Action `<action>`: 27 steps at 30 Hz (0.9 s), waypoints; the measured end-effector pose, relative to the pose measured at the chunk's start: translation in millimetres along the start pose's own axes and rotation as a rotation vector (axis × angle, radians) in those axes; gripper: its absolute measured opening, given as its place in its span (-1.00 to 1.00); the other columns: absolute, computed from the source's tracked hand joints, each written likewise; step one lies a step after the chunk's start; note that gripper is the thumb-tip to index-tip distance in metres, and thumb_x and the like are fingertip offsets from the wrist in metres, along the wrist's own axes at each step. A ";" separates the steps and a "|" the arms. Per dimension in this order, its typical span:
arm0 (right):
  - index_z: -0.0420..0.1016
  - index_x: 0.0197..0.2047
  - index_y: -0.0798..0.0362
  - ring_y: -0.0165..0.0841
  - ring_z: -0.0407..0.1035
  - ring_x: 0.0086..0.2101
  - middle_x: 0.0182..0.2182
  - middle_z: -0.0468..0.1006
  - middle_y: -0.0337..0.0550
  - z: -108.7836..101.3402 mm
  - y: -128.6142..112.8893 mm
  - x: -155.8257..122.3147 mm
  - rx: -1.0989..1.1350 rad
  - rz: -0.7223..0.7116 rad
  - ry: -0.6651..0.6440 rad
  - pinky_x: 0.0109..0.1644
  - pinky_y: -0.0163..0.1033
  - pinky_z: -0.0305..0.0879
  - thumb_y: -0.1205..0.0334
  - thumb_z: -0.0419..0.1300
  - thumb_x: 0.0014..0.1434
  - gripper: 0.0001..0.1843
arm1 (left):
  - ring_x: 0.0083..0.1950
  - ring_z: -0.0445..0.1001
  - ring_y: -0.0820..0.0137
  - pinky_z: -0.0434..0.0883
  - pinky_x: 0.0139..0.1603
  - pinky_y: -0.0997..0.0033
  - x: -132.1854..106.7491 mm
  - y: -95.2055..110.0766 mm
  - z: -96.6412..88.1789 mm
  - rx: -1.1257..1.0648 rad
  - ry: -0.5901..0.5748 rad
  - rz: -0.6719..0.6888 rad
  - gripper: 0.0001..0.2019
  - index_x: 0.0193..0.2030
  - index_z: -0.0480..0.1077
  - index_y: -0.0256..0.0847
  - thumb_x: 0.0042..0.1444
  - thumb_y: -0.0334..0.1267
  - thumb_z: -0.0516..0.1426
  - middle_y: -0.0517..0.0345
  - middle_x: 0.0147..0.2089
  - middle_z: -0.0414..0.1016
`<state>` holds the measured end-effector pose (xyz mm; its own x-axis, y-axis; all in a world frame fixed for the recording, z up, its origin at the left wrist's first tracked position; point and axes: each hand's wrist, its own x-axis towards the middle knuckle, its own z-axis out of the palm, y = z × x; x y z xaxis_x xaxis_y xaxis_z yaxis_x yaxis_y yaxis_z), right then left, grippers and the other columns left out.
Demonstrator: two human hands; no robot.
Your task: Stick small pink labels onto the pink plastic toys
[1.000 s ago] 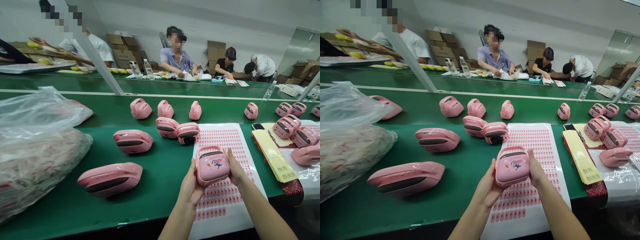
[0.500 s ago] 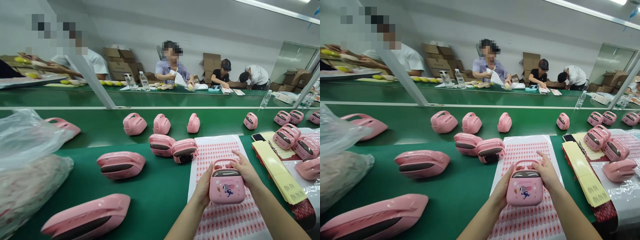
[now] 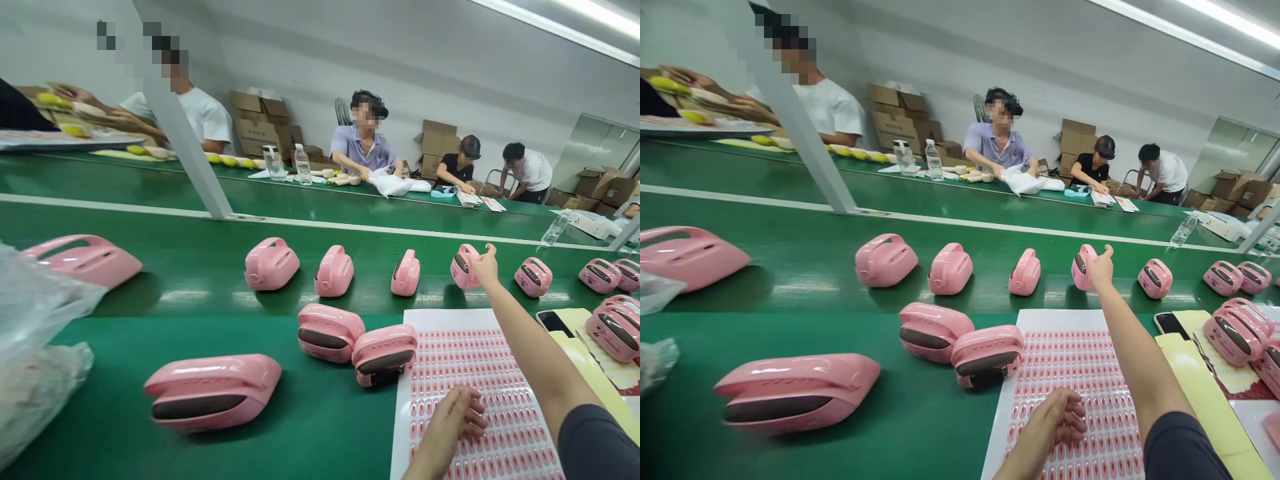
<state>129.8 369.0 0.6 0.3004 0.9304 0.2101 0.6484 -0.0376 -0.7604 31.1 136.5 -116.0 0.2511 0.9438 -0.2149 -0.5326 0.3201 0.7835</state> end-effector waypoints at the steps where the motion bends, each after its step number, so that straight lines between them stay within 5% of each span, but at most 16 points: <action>1: -0.03 0.28 0.29 -0.11 0.41 -0.20 -0.23 0.52 0.11 7.0 2.9 6.3 -0.005 0.022 -0.011 -0.18 -0.14 0.24 0.26 0.10 0.05 -0.25 | -0.42 0.43 0.33 0.33 -0.36 0.30 0.7 0.1 -0.5 0.006 -0.013 -0.010 -0.44 -0.37 0.44 -0.24 -0.20 0.30 0.21 0.07 -0.41 0.43; 8: -0.11 0.33 0.29 -0.03 0.38 -0.08 -0.04 0.41 0.34 26.0 -7.7 9.7 -0.015 -0.008 -0.039 -0.11 -0.08 0.25 0.17 0.15 0.11 -0.18 | -0.44 0.41 0.35 0.31 -0.36 0.30 -2.4 6.0 1.7 0.008 -0.078 -0.042 -0.44 -0.39 0.41 -0.22 -0.29 0.29 0.26 0.12 -0.45 0.41; 12: -0.22 0.37 0.17 0.03 0.12 0.16 0.17 0.21 0.30 66.9 -48.7 -26.3 0.037 -0.120 -0.096 0.10 0.04 0.13 -0.01 0.14 0.13 -0.09 | -0.46 0.41 0.34 0.30 -0.39 0.31 0.6 1.4 1.7 -0.021 -0.055 -0.041 -0.42 -0.43 0.41 -0.22 -0.29 0.32 0.24 0.11 -0.48 0.42; 17: -0.24 0.36 0.29 0.05 0.28 0.06 0.11 0.32 0.34 112.5 -74.2 -54.8 0.149 -0.043 -0.256 0.07 0.05 0.18 0.17 0.20 0.05 -0.03 | -0.45 0.44 0.32 0.33 -0.39 0.32 6.9 -5.1 -3.7 -0.068 -0.050 -0.024 -0.34 -0.38 0.45 -0.25 -0.24 0.41 0.14 0.04 -0.44 0.48; 21: -0.29 0.36 0.26 -0.04 0.35 0.01 -0.02 0.46 0.23 84.0 -52.4 -44.3 0.279 0.089 -0.233 0.06 0.01 0.21 0.31 0.09 0.08 -0.12 | -0.44 0.47 0.32 0.37 -0.38 0.32 6.8 1.4 -7.3 -0.116 -0.053 -0.031 -0.36 -0.34 0.46 -0.25 -0.14 0.38 0.10 0.04 -0.43 0.50; 27: -0.25 0.34 0.15 -0.25 0.48 -0.36 -0.29 0.56 -0.09 -12.0 -3.7 -77.4 0.612 0.249 -0.237 -0.33 -0.17 0.39 0.31 0.10 -0.01 -0.10 | -0.24 0.54 0.28 0.44 -0.26 0.31 1.8 22.6 -4.0 -0.229 0.036 0.062 -0.49 -0.13 0.44 -0.08 -0.12 0.22 0.22 0.10 -0.21 0.56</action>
<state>112.5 292.7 -5.5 0.1835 0.9778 -0.1016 0.0490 -0.1123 -0.9925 16.3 145.8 -101.0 0.1854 0.9633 -0.1940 -0.7163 0.2677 0.6444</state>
